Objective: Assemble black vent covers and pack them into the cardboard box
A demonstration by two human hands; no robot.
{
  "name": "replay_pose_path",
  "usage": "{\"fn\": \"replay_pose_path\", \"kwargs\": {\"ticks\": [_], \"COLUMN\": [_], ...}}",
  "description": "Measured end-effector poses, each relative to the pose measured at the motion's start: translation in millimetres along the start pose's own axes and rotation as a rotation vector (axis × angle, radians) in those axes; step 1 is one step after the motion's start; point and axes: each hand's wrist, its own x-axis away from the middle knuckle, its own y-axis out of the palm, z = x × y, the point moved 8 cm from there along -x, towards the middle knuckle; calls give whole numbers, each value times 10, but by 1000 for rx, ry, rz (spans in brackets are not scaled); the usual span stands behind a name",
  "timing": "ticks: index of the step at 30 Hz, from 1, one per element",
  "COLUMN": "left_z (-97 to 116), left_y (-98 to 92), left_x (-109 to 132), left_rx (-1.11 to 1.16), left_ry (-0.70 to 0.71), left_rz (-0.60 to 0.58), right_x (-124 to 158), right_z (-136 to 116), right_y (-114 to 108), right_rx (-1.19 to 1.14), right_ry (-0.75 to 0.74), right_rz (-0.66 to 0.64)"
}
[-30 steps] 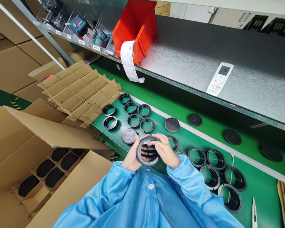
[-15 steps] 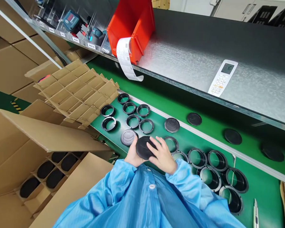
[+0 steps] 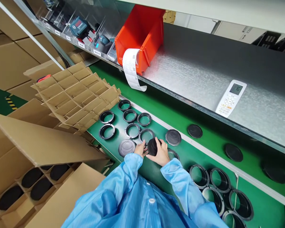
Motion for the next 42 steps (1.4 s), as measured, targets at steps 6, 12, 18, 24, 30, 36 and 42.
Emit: {"fn": "replay_pose_path", "kwargs": {"ticks": [6,12,18,24,30,36,42], "left_z": [-16,-276,-279,-266,-145,228,166], "left_y": [-172,-376,-535,-594,-754,-319,240], "left_x": [-321,-92,31,56,72,294,316], "left_rx": [-116,-187,-202,-299,-563,-979,-1728], "left_ry": [132,58,-8,-12,143,616,1180], "left_rz": [141,-38,-133,-120,10,-101,-251], "right_x": [-377,-667,-519,-442,-597,-831,-662], "right_z": [15,-24,-58,-124,-381,-14,2053], "right_y": [69,362,568,467,416,208,-1487], "right_rx": [195,338,434,390,297,159,-343], "right_ry": [-27,-97,-221,-203,-232,-207,943], "right_rz": [88,-43,-85,-101,0,4,628]}}
